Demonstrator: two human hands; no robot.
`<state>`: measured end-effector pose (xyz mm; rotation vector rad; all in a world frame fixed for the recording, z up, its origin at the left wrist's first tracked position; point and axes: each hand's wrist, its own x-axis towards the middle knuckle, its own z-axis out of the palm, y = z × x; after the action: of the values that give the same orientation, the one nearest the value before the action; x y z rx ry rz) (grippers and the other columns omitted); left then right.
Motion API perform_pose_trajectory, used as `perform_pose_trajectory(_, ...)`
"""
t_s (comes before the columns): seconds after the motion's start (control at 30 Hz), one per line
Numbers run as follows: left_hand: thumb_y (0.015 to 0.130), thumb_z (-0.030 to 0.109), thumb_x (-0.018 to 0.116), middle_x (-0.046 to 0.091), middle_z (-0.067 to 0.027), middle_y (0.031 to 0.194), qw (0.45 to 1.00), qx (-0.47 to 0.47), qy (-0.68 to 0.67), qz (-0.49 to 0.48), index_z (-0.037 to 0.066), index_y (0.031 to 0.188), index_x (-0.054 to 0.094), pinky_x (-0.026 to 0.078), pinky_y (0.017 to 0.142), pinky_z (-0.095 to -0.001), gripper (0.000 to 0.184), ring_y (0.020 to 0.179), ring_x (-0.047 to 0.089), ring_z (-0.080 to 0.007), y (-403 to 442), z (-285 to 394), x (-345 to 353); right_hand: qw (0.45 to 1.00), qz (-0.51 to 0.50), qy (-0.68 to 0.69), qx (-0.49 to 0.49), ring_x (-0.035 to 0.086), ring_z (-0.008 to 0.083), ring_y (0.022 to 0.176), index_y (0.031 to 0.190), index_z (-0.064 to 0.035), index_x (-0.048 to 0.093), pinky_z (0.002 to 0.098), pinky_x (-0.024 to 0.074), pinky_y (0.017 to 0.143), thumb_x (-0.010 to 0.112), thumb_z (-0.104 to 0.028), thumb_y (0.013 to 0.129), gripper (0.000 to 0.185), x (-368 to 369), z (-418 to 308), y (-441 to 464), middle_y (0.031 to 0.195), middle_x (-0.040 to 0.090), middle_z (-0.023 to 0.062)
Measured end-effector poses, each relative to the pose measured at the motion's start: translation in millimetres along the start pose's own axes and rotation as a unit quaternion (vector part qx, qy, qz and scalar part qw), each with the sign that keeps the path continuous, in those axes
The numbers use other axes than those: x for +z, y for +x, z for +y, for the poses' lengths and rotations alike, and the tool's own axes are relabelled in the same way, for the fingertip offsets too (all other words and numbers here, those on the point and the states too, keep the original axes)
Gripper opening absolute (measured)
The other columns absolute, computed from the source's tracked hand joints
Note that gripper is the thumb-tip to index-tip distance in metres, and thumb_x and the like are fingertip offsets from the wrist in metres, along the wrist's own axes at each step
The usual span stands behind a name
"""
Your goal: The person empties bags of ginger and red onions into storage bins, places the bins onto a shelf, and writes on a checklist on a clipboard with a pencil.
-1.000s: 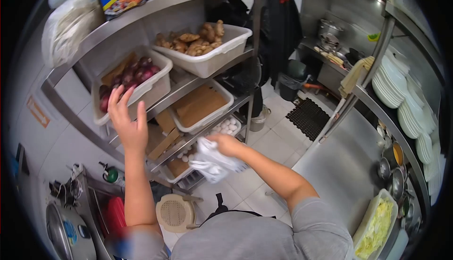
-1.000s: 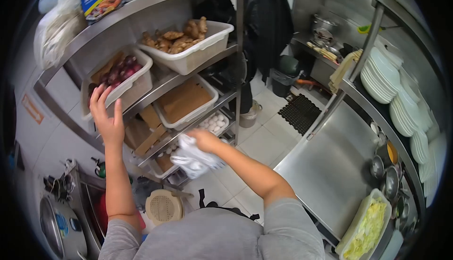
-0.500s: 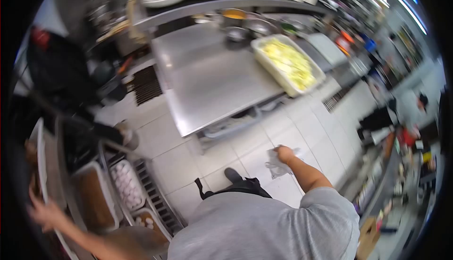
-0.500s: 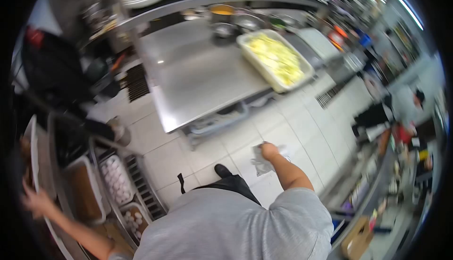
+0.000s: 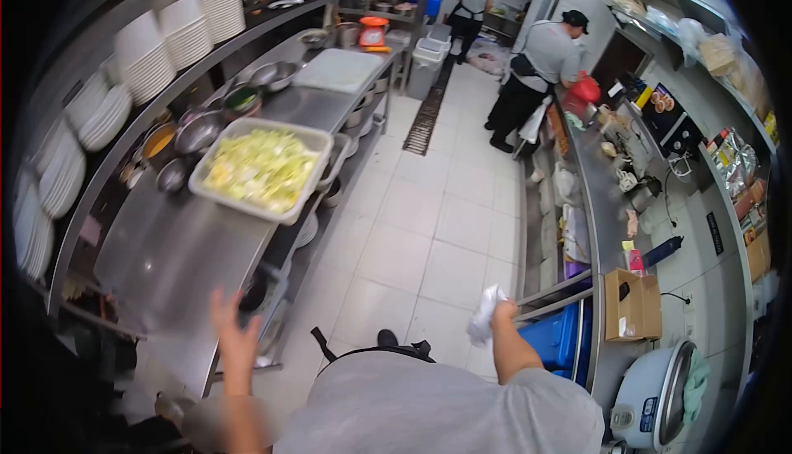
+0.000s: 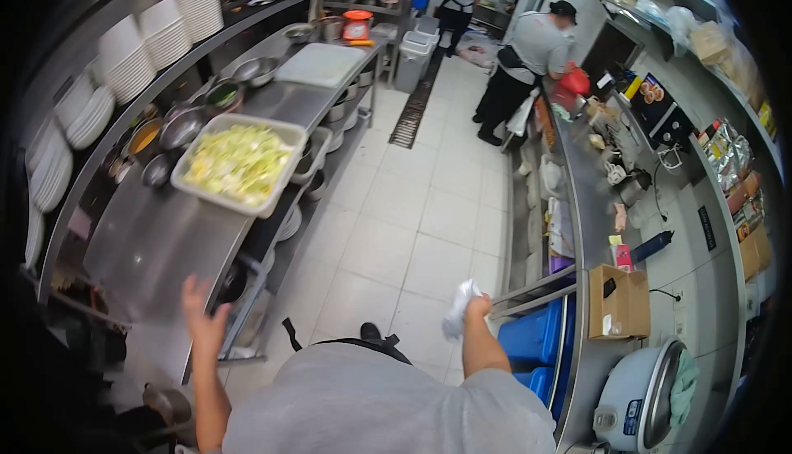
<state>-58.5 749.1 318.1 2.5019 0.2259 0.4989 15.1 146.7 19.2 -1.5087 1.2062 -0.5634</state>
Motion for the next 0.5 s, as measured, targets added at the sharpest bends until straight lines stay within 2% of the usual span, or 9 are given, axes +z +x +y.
perform_pose_trajectory(0.03, 0.066, 0.005, 0.070, 0.031, -0.0201, 0.139, 0.994, 0.016, -0.087, -0.071, 0.008, 0.123, 0.050, 0.022, 0.108, -0.0428, 0.061, 0.131, 0.025, -0.0369, 29, 37, 35, 0.978, 0.016, 0.178, 0.107, 0.061, 0.0282, 0.076, 0.095, 0.0001, 0.062, 0.0409, 0.0490, 0.065, 0.048, -0.005, 0.074, 0.026, 28, -17, 15, 0.083, 0.062, 0.0138)
perform_pose_trajectory(0.1, 0.060, 0.012, 0.078, 0.024, -0.0214, 0.143, 0.969, 0.172, -0.079, -0.158, 0.010, 0.130, 0.043, 0.023, 0.107, -0.0481, 0.078, 0.133, 0.020, -0.0402, 77, 91, 108, 0.938, -0.096, 0.279, 0.180, 0.059, 0.0346, 0.085, 0.114, -0.0006, 0.050, 0.0496, 0.0490, 0.075, 0.048, -0.008, 0.079, 0.036, 88, -46, 45, 0.101, 0.058, 0.0142)
perform_pose_trajectory(0.17, 0.058, 0.017, 0.081, 0.016, -0.0194, 0.146, 0.939, 0.238, -0.059, -0.242, 0.014, 0.137, 0.034, 0.019, 0.105, -0.0557, 0.091, 0.135, 0.013, -0.0408, 109, 151, 168, 0.867, -0.254, 0.392, 0.173, 0.052, 0.0325, 0.104, 0.116, 0.0008, 0.047, 0.0507, 0.0425, 0.092, 0.052, -0.009, 0.075, 0.042, 131, -142, -7, 0.108, 0.053, 0.0155)
perform_pose_trajectory(0.2, 0.058, 0.018, 0.081, 0.013, -0.0187, 0.147, 0.934, 0.244, -0.074, -0.251, 0.014, 0.138, 0.031, 0.018, 0.105, -0.0575, 0.094, 0.136, 0.011, -0.0406, 127, 172, 198, 0.851, -0.284, 0.402, 0.184, 0.057, 0.0290, 0.089, 0.102, 0.0021, 0.052, 0.0452, 0.0458, 0.084, 0.054, -0.007, 0.073, 0.031, 154, -183, -34, 0.093, 0.056, 0.0125)
perform_pose_trajectory(0.27, 0.058, 0.022, 0.082, 0.007, -0.0173, 0.149, 0.919, 0.260, -0.104, -0.279, 0.016, 0.141, 0.026, 0.015, 0.104, -0.0611, 0.099, 0.137, 0.006, -0.0403, 161, 208, 254, 0.803, -0.404, 0.400, 0.179, 0.057, 0.0230, 0.083, 0.092, -0.0021, 0.054, 0.0392, 0.0489, 0.076, 0.056, -0.010, 0.072, 0.021, 190, -248, -78, 0.087, 0.057, 0.0083)
perform_pose_trajectory(0.33, 0.064, 0.012, 0.076, 0.030, -0.0183, 0.138, 0.936, 0.226, -0.163, -0.216, 0.012, 0.133, 0.037, 0.027, 0.102, -0.0493, 0.079, 0.129, 0.028, -0.0358, 203, 231, 298, 0.763, -0.514, 0.357, 0.162, 0.058, 0.0217, 0.086, 0.103, -0.0022, 0.056, 0.0384, 0.0481, 0.078, 0.058, -0.014, 0.077, 0.028, 230, -277, -94, 0.097, 0.059, 0.0081)
perform_pose_trajectory(0.4, 0.068, 0.007, 0.071, 0.047, -0.0184, 0.126, 0.919, 0.184, -0.282, -0.208, 0.008, 0.123, 0.049, 0.036, 0.098, -0.0406, 0.060, 0.119, 0.045, -0.0314, 262, 223, 338, 0.769, -0.589, 0.228, 0.099, 0.057, 0.0198, 0.091, 0.110, -0.0032, 0.056, 0.0365, 0.0469, 0.081, 0.060, -0.023, 0.082, 0.035, 248, -322, -97, 0.102, 0.060, 0.0067)
perform_pose_trajectory(0.47, 0.071, 0.000, 0.060, 0.060, -0.0155, 0.101, 0.928, 0.064, -0.321, -0.176, 0.003, 0.100, 0.059, 0.043, 0.086, -0.0302, 0.029, 0.096, 0.057, -0.0258, 320, 199, 381, 0.818, -0.566, 0.098, -0.030, 0.053, 0.0200, 0.101, 0.116, -0.0070, 0.056, 0.0348, 0.0455, 0.082, 0.061, -0.029, 0.083, 0.040, 285, -327, -48, 0.112, 0.057, 0.0087)
perform_pose_trajectory(0.5, 0.072, -0.001, 0.058, 0.060, -0.0149, 0.096, 0.945, 0.079, -0.288, -0.134, 0.001, 0.094, 0.059, 0.044, 0.082, -0.0302, 0.022, 0.091, 0.058, -0.0253, 351, 184, 398, 0.832, -0.546, 0.027, -0.088, 0.051, 0.0201, 0.106, 0.119, -0.0089, 0.056, 0.0339, 0.0448, 0.083, 0.061, -0.031, 0.084, 0.042, 304, -323, -20, 0.118, 0.056, 0.0097)
